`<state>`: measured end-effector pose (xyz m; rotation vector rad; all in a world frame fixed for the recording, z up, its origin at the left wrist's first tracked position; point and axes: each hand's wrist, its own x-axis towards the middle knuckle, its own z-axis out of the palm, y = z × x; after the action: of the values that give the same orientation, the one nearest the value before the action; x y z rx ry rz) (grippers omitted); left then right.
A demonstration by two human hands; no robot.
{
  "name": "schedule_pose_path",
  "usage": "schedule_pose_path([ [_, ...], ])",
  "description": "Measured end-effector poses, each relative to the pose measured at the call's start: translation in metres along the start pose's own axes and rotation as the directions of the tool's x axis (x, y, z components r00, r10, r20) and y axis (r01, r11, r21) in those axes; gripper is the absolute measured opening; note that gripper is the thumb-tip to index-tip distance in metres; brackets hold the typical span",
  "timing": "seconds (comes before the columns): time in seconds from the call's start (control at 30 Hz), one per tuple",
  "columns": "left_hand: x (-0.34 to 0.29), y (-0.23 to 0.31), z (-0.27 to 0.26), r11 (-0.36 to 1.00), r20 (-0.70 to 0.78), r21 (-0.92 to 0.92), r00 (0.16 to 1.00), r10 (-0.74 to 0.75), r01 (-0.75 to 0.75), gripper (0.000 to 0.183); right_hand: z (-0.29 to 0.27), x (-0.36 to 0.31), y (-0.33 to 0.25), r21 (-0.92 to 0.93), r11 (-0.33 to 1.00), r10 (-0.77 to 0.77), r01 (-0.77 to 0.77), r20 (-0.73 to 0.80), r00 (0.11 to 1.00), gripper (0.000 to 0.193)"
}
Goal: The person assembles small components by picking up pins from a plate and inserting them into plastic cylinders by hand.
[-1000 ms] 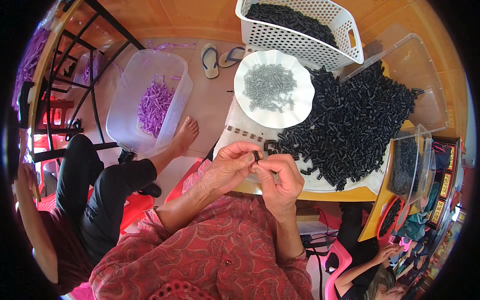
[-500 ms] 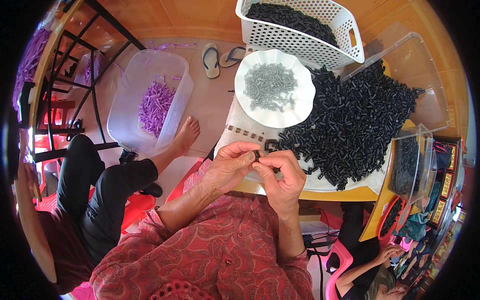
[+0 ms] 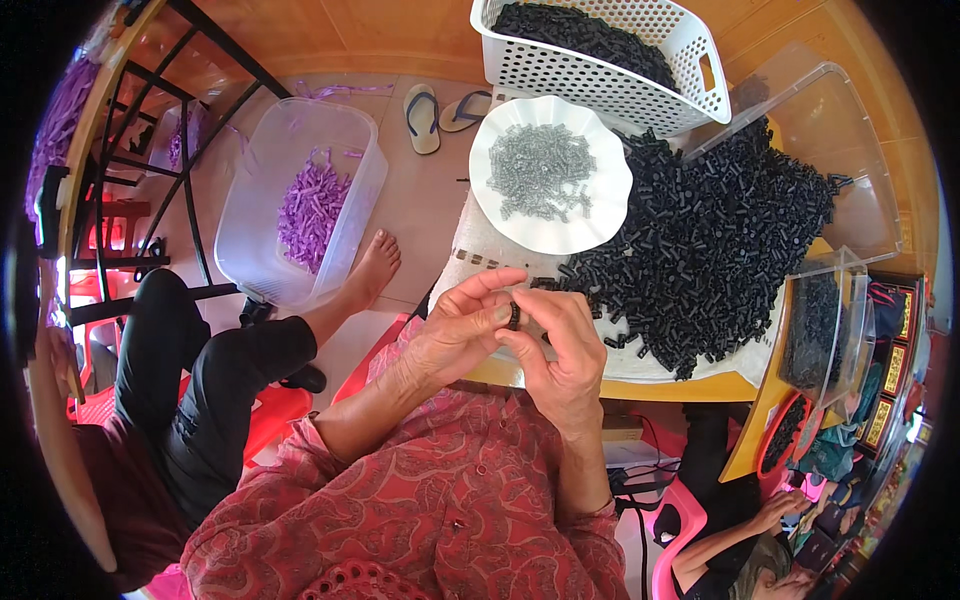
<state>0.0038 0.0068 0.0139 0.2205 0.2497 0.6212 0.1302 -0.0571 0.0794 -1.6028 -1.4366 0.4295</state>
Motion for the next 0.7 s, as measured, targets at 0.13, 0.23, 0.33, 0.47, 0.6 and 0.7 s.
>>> schedule_pose_path([
  [0.13,-0.0008,0.0015,0.0035,1.0,-0.017,0.025,1.0,0.0,0.0,0.038,-0.0013,0.0012,-0.0002,-0.007,1.0,-0.001,0.001,0.024,1.0,0.039],
  [0.23,-0.001,-0.0017,-0.0031,0.999,-0.008,0.045,1.0,-0.005,0.006,0.036,-0.0023,0.0018,-0.0004,-0.024,0.999,-0.035,0.035,0.027,0.999,0.038],
  [0.33,-0.0012,-0.0022,-0.0035,0.999,-0.008,0.051,1.0,-0.017,0.017,0.035,-0.0026,0.0019,0.0,-0.023,0.999,-0.045,0.045,0.012,0.999,0.037],
  [0.47,-0.0018,0.0006,-0.0019,0.999,0.005,0.029,0.999,-0.043,0.043,0.034,-0.0045,0.0031,0.0004,-0.016,0.999,-0.049,0.049,0.02,0.999,0.037],
  [0.6,-0.0016,0.0014,-0.0012,0.995,0.072,0.074,0.995,-0.067,0.061,0.042,-0.0073,0.0026,0.0035,-0.02,0.999,-0.036,0.036,-0.002,0.999,0.035],
  [0.7,-0.0014,0.0056,0.0033,0.976,0.132,0.214,0.989,-0.07,0.041,0.048,-0.0101,0.0018,0.0059,-0.014,0.999,-0.029,0.029,-0.016,0.999,0.033],
])
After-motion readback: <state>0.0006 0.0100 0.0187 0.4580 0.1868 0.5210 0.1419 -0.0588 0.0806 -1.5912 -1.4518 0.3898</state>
